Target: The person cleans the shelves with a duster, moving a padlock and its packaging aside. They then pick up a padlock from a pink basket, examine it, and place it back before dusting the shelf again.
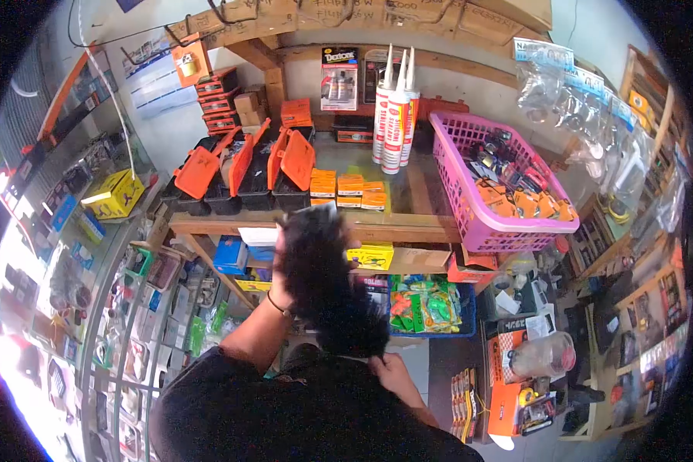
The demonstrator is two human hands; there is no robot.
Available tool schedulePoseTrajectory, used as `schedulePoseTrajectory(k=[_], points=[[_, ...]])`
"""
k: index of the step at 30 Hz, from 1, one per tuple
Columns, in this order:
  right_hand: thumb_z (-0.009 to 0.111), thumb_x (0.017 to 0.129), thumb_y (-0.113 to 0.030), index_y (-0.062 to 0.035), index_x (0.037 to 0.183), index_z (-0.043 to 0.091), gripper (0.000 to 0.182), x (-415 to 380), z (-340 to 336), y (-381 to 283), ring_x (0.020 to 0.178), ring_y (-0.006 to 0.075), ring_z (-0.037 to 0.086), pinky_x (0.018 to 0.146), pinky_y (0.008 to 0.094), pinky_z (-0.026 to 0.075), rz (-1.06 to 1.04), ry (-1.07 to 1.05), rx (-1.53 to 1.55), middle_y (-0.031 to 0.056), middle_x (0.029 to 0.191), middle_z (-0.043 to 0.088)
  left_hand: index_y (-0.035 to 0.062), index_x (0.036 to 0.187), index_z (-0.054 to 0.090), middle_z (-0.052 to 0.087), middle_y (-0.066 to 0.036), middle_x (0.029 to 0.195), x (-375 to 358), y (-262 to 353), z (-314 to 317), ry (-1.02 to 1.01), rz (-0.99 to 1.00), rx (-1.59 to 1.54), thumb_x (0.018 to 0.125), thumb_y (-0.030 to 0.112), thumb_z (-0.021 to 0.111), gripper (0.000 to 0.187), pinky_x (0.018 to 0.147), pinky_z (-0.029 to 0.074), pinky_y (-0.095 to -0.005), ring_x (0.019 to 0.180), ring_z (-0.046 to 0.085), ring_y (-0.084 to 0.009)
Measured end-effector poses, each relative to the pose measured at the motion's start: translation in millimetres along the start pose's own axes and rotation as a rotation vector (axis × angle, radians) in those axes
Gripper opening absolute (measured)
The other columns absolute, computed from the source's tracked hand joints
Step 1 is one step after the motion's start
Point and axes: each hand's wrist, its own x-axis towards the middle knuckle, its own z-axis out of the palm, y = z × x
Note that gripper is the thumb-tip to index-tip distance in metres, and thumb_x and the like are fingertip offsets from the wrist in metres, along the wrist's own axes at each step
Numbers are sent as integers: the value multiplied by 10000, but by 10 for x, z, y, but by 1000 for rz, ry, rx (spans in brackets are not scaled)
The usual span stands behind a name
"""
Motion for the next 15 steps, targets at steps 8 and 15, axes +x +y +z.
schedulePoseTrajectory(k=[8,15], points=[[512,834,-297,27,675,530,361,-19,-19,-165,500,170,484,504,341,399,-123,142,62,112,515,472,123,1284,340,365,-108,1310,163,25,-234,-103,-89,-117,780,670,285,746,961,271,-538,1189,356,-319],[525,833,-353,31,691,563,410,-117,-21,-83,482,239,460,487,369,388,148,171,50,172,547,510,128,1260,376,411,-109,1274,259,-11,58,96,-21,-135,812,637,261,688,965,296,-466,1178,380,-296]])
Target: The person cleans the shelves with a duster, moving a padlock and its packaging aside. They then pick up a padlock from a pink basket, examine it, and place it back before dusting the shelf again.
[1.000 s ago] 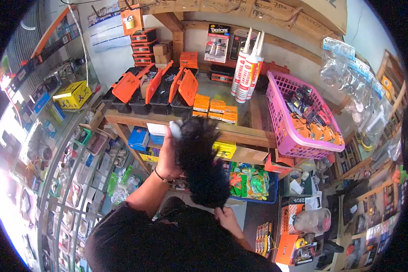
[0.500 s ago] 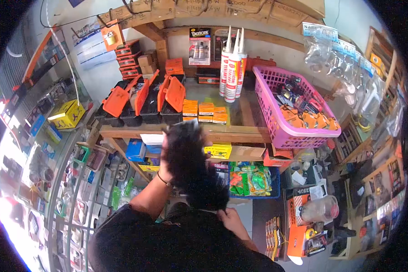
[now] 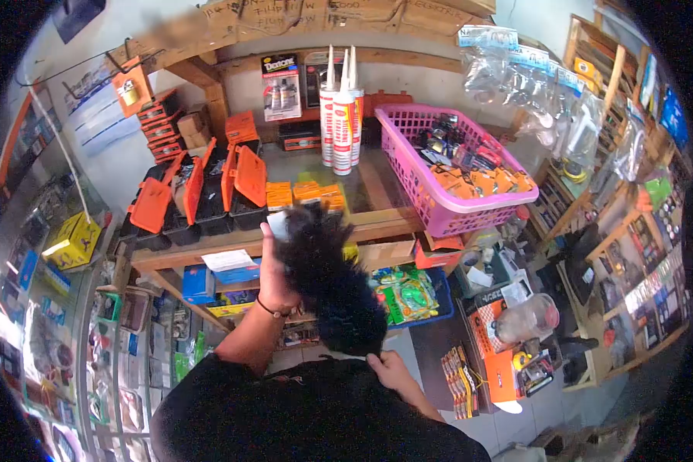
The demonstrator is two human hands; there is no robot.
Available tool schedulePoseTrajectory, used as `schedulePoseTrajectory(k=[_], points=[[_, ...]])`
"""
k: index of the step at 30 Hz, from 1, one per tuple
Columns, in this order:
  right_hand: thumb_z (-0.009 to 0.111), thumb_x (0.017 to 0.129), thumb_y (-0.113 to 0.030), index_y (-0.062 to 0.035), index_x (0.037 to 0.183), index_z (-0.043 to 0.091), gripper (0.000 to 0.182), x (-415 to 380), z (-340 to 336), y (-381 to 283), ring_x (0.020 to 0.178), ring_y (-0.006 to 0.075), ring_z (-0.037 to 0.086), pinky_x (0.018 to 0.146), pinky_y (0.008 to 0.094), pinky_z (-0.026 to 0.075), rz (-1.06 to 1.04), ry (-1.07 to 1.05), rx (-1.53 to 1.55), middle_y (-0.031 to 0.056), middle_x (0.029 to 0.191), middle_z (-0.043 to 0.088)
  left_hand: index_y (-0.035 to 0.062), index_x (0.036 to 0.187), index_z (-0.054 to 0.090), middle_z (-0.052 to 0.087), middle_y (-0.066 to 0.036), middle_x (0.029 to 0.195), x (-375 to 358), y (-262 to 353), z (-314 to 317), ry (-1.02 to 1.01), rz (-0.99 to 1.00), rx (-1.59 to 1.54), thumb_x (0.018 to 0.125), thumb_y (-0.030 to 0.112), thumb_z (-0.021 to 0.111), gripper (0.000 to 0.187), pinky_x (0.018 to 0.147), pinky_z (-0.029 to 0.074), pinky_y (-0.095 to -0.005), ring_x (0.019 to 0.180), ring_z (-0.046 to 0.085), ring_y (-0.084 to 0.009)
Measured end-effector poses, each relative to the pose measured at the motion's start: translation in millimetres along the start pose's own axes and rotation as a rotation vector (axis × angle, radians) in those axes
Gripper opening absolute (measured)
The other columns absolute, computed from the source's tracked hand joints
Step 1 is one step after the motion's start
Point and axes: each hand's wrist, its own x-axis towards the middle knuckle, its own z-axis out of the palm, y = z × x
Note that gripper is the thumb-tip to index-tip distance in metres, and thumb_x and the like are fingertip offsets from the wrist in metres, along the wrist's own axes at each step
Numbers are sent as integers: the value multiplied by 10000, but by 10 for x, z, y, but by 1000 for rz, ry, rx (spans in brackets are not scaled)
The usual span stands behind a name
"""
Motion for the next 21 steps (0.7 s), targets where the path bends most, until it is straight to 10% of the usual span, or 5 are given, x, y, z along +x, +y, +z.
schedulePoseTrajectory(k=[2,9,11,17,21], points=[[524,834,-353,30,683,562,414,-40,-7,-53,480,219,451,485,364,387,29,-29,3,160,534,498,125,1255,381,411,-106,1275,49,-15,5,-194,-85,-167,830,613,251,660,976,293,-445,1178,380,-290],[519,840,-342,28,698,566,399,-27,180,-252,497,151,452,480,344,386,126,77,133,115,519,490,106,1272,347,428,-97,1255,316,43,-152,169,14,75,825,619,257,686,986,301,-430,1149,412,-288],[520,841,-344,24,694,569,399,-80,165,-406,493,141,441,472,338,380,117,76,74,107,513,485,99,1260,370,430,-101,1256,409,75,-377,-305,-272,-212,783,669,289,749,964,327,-437,1143,418,-305],[520,838,-359,23,651,535,425,-178,319,-343,481,163,425,468,346,365,305,148,191,115,508,463,100,1221,417,457,-123,1224,367,38,-107,180,-172,-75,857,551,274,597,905,385,-457,1079,477,-276],[496,859,-340,20,679,560,408,-232,388,-521,505,112,427,478,320,376,283,50,0,32,512,472,63,1218,416,482,-154,1179,463,-46,-626,-200,-132,47,873,468,313,542,925,374,-394,1044,499,-251]])
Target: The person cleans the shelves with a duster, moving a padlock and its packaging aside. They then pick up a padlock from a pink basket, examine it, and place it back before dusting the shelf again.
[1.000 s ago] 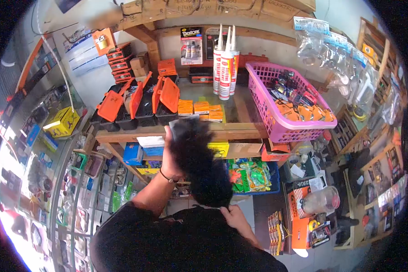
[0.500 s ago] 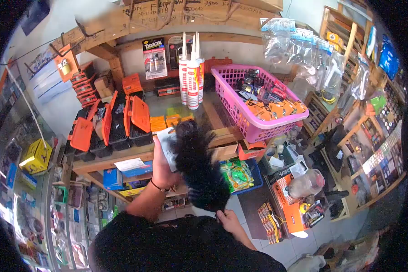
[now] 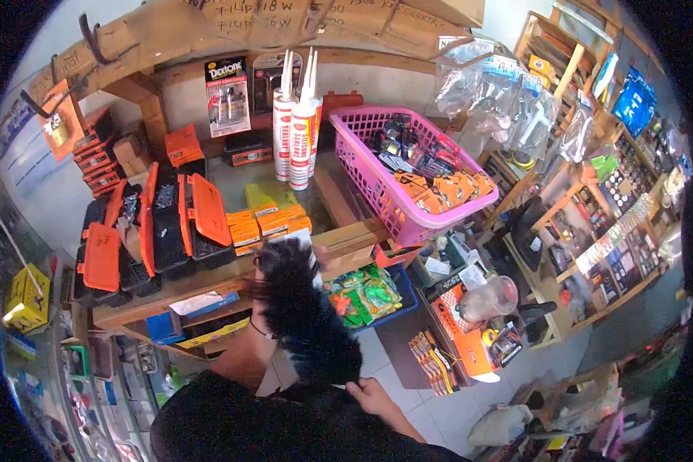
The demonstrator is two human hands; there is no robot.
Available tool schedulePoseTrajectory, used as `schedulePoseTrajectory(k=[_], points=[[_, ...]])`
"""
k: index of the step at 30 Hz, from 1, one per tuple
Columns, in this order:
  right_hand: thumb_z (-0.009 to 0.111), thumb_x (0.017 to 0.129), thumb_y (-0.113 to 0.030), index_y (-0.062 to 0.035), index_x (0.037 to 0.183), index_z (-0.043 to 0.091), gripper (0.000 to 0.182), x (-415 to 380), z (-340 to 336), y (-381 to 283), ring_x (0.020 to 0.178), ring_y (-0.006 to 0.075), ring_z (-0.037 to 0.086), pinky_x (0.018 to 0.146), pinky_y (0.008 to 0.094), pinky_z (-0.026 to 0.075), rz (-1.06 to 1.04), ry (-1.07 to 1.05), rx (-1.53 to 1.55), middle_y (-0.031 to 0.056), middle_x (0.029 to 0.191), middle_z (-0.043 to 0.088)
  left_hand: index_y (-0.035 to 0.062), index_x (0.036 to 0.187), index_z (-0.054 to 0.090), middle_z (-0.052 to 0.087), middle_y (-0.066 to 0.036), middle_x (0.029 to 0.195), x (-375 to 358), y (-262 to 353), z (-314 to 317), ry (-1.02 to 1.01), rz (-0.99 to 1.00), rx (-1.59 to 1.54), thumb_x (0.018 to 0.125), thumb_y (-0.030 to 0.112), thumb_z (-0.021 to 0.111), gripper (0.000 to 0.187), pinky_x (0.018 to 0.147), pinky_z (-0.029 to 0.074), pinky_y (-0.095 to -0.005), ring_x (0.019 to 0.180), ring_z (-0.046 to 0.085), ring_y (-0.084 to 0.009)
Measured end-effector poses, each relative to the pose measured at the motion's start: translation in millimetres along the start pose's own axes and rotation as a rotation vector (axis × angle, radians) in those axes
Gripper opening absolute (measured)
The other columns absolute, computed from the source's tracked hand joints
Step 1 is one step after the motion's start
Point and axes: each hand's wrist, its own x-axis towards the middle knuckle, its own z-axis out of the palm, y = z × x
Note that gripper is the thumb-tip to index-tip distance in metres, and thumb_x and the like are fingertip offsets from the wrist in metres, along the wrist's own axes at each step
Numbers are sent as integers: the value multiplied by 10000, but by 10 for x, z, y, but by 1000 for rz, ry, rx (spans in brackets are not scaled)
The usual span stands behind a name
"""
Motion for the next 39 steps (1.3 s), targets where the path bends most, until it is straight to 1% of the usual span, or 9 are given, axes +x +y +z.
schedulePoseTrajectory(k=[6,9,13,18,22,26,30,34,39], points=[[489,866,-289,16,668,538,367,-100,86,-14,522,111,429,495,309,378,155,-10,97,11,536,472,91,1277,342,451,-130,1226,-205,39,152,453,-8,-148,800,642,286,732,889,392,-480,1112,445,-294],[489,868,-277,25,703,548,350,-132,66,-103,542,105,438,510,303,385,61,-52,-114,11,561,492,59,1295,307,381,-128,1294,-282,-422,-874,-345,32,-316,821,614,286,731,983,313,-413,1186,376,-284],[505,852,-366,43,734,543,428,-189,114,-74,529,146,461,511,343,398,60,50,79,124,560,525,66,1322,270,318,-138,1340,-524,134,52,203,-40,-428,775,665,309,812,991,288,-437,1220,331,-286],[513,848,-346,49,732,542,413,-35,127,-46,515,142,451,495,349,388,-50,-83,-173,125,539,513,74,1229,385,425,-140,1243,-519,273,-554,-271,61,-307,763,676,328,764,913,346,-509,1128,410,-356],[514,848,-328,48,737,544,393,202,115,-87,500,147,441,483,345,383,-3,-56,-46,120,530,495,56,1171,438,504,-200,1101,-654,675,170,529,178,-480,776,659,335,728,830,406,-513,929,533,-335],[519,850,-290,32,720,546,348,338,194,-336,496,119,430,467,313,375,-93,-141,-131,74,517,473,87,1254,370,428,-114,1254,-771,706,-245,-217,187,-384,815,636,254,712,965,323,-429,1142,429,-252],[524,846,-302,38,699,542,371,496,225,-277,503,127,439,478,321,386,-51,-179,71,102,525,479,71,1189,434,496,-154,1165,-862,945,229,441,404,-287,854,515,349,562,801,462,-444,1028,514,-270],[524,849,-331,40,691,530,404,514,234,-294,514,132,446,488,333,385,-235,-205,-306,57,540,493,89,1211,417,490,-124,1183,-913,865,-136,45,340,-192,865,526,308,568,911,386,-448,1068,486,-289],[516,848,-329,38,666,567,412,453,55,-163,490,159,478,467,342,384,-93,-141,-153,161,541,521,87,1238,390,447,-170,1213,-888,834,81,439,385,-181,841,583,284,645,899,392,-428,1093,466,-273]])
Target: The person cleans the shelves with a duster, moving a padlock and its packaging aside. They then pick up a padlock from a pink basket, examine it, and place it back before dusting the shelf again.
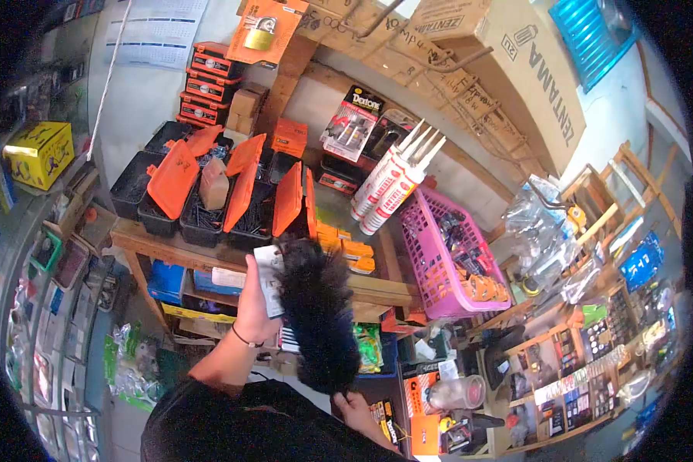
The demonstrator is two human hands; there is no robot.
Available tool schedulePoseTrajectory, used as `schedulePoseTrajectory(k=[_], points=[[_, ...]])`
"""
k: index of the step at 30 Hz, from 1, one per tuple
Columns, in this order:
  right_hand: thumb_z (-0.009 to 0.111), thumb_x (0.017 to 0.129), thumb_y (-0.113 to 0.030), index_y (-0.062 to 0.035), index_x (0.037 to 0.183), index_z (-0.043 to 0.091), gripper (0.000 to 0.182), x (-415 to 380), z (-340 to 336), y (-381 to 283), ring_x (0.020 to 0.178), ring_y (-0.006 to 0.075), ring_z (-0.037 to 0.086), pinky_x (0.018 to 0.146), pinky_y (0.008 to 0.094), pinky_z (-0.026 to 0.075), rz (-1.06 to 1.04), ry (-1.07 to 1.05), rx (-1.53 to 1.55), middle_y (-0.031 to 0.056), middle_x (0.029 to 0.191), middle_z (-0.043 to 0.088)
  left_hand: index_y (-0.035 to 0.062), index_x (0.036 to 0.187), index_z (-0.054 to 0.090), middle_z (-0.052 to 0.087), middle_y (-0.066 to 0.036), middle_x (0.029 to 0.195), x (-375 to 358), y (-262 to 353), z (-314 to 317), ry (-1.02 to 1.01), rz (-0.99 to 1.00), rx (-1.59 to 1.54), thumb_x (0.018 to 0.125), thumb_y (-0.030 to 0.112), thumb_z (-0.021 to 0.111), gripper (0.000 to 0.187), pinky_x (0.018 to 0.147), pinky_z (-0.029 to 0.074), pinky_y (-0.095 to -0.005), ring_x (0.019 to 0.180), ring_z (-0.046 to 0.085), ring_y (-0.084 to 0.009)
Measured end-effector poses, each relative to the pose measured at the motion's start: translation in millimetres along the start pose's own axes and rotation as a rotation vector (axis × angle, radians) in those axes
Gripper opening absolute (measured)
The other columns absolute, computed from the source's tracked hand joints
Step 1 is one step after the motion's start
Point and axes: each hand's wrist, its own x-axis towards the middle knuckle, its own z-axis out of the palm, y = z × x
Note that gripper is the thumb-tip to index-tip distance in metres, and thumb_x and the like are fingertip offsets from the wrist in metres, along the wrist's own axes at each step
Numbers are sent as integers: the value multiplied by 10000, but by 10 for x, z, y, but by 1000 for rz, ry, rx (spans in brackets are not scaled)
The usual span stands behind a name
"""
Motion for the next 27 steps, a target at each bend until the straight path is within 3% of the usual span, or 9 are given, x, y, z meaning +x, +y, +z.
schedulePoseTrajectory(k=[5,7,9,12,13,16,21,23,27], points=[[522,843,-341,37,621,553,441,-60,-5,-242,467,152,455,456,344,379,-158,6,-159,136,495,494,83,1248,384,437,-137,1240,243,-123,-302,-795,-194,-423,830,609,270,681,953,333,-452,1120,439,-300],[529,839,-344,39,633,546,435,-129,51,-452,480,132,439,462,332,377,11,67,32,107,492,484,64,1233,391,458,-146,1208,-13,8,6,-14,-92,-178,810,612,328,695,900,374,-497,1094,452,-324],[520,842,-363,31,661,550,435,-163,97,-454,498,111,428,472,318,375,26,73,-79,74,504,484,64,1232,391,466,-138,1200,14,-60,-105,-37,-21,-77,807,611,338,695,904,370,-501,1102,449,-317],[505,846,-390,31,678,556,456,-162,122,-233,506,109,431,479,319,371,-26,-55,-260,68,517,497,69,1244,382,446,-121,1233,263,-127,-605,-665,-193,-225,824,612,288,694,954,338,-436,1114,453,-264],[505,846,-390,31,678,556,456,-161,150,-234,506,109,431,479,319,371,-31,-63,-250,68,517,497,69,1244,382,446,-121,1233,139,-30,-418,-660,-194,-212,824,612,288,694,954,338,-436,1114,453,-264],[494,853,-387,28,670,555,457,-191,224,-301,508,110,427,487,320,371,88,93,49,60,505,471,62,1239,387,443,-129,1235,-116,-11,-87,-16,-61,-16,816,604,325,690,928,355,-454,1089,468,-275],[495,855,-382,26,737,580,433,-132,343,139,529,112,436,513,309,385,26,-72,2,60,537,485,93,1271,347,411,-145,1259,11,-133,-567,-513,-202,-223,842,569,299,642,956,336,-416,1125,438,-277],[497,854,-382,27,764,588,429,-140,340,189,536,112,437,517,305,388,43,-23,128,64,549,492,96,1273,346,411,-141,1260,-186,-18,-131,-59,-119,-146,842,569,302,641,957,334,-412,1124,438,-282],[499,853,-380,24,793,599,421,-241,188,-140,538,116,450,510,300,391,61,-86,-30,64,567,513,67,1256,359,436,-143,1237,-218,-66,-191,-219,-187,-317,849,553,301,637,964,326,-415,1122,437,-291]])
